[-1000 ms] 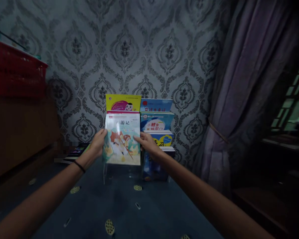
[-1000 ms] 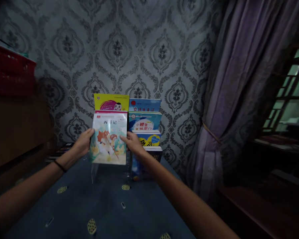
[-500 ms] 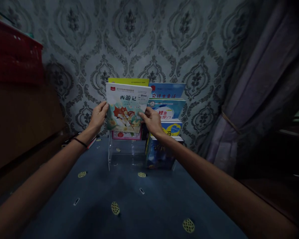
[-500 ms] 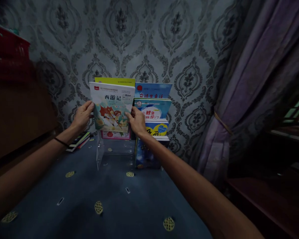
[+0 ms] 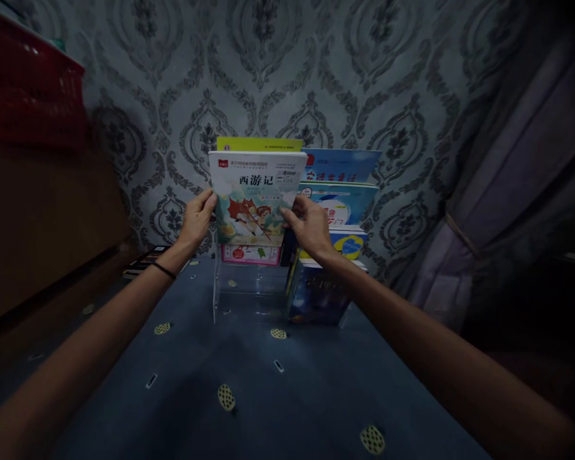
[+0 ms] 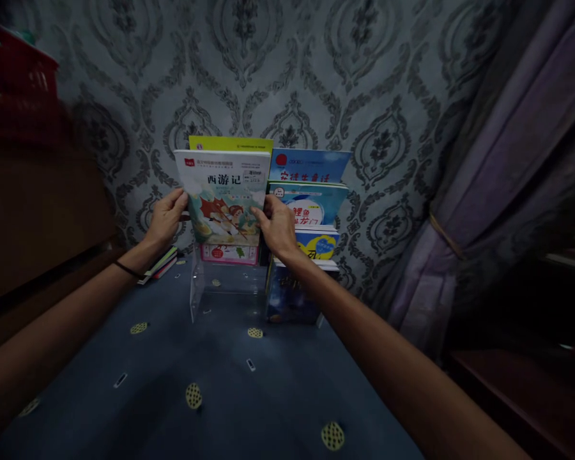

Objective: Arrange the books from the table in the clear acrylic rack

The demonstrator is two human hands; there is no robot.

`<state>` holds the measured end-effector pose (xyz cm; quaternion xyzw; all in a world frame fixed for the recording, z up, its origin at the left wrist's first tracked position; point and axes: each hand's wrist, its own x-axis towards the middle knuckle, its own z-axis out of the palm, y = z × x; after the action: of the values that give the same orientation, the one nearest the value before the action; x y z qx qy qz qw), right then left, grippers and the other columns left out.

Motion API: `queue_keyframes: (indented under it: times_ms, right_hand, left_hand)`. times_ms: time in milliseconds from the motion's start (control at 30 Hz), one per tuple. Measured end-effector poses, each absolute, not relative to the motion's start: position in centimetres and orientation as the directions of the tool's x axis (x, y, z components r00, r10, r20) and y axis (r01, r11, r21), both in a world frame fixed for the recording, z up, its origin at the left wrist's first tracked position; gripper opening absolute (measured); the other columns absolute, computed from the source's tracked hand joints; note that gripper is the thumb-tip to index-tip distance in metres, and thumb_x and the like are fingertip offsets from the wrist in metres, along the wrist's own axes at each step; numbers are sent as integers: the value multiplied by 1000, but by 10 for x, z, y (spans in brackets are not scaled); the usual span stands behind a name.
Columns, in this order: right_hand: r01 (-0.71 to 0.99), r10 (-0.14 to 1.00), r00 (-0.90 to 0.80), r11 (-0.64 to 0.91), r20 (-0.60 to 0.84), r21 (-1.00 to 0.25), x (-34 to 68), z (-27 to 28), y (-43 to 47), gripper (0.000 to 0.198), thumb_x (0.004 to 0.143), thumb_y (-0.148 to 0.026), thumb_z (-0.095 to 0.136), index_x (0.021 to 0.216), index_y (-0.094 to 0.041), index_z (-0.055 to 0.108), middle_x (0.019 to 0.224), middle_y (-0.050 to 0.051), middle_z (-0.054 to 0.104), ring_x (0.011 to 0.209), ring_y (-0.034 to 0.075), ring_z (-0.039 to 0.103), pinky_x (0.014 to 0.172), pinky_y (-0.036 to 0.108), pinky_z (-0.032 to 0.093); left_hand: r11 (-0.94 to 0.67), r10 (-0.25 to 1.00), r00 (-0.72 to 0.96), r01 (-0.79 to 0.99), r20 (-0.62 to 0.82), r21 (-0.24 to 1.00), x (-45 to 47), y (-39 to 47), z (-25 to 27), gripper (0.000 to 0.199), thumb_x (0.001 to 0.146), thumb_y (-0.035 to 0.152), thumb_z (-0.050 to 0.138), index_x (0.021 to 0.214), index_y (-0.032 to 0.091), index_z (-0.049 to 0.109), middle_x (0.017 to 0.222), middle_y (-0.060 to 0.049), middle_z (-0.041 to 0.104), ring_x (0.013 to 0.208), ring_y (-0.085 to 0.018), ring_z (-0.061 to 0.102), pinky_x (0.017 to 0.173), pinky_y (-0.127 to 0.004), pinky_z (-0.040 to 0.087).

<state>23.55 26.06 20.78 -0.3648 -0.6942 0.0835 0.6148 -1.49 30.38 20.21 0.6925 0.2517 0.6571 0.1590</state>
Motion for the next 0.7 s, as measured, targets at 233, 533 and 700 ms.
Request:
queue_keyframes:
  times_ms: [233,533,700]
  right_hand:
    - [413,585,50,726,810,-550,234,209,262,30,78,-47,69,88,-19,65,77,2,67,71,20,64,60,37,64]
    - [449,574,42,720,818,-528,233,204,265,33,84,-50,64,96,-20,65,83,4,70,74,21,67,63,38,63]
    - [545,575,14,682,818,-488,235,195,262,30,89,-46,61,101,-20,67,89,5,72,82,23,68,73,40,62]
  left_hand:
    - [-838,528,35,180,848,515,-19,301,202,38,92,52,53,98,19,72,92,-2,72,79,-15,63,64,-22,54]
    - [-841,503,21,240,864,485,-21,304,202,33,95,47,51,85,19,66,76,1,61,70,-13,57,56,-19,49]
    - [-831,523,26,239,852,503,-21,304,191,34,95,47,51,90,18,68,77,0,61,69,-14,56,55,-19,47]
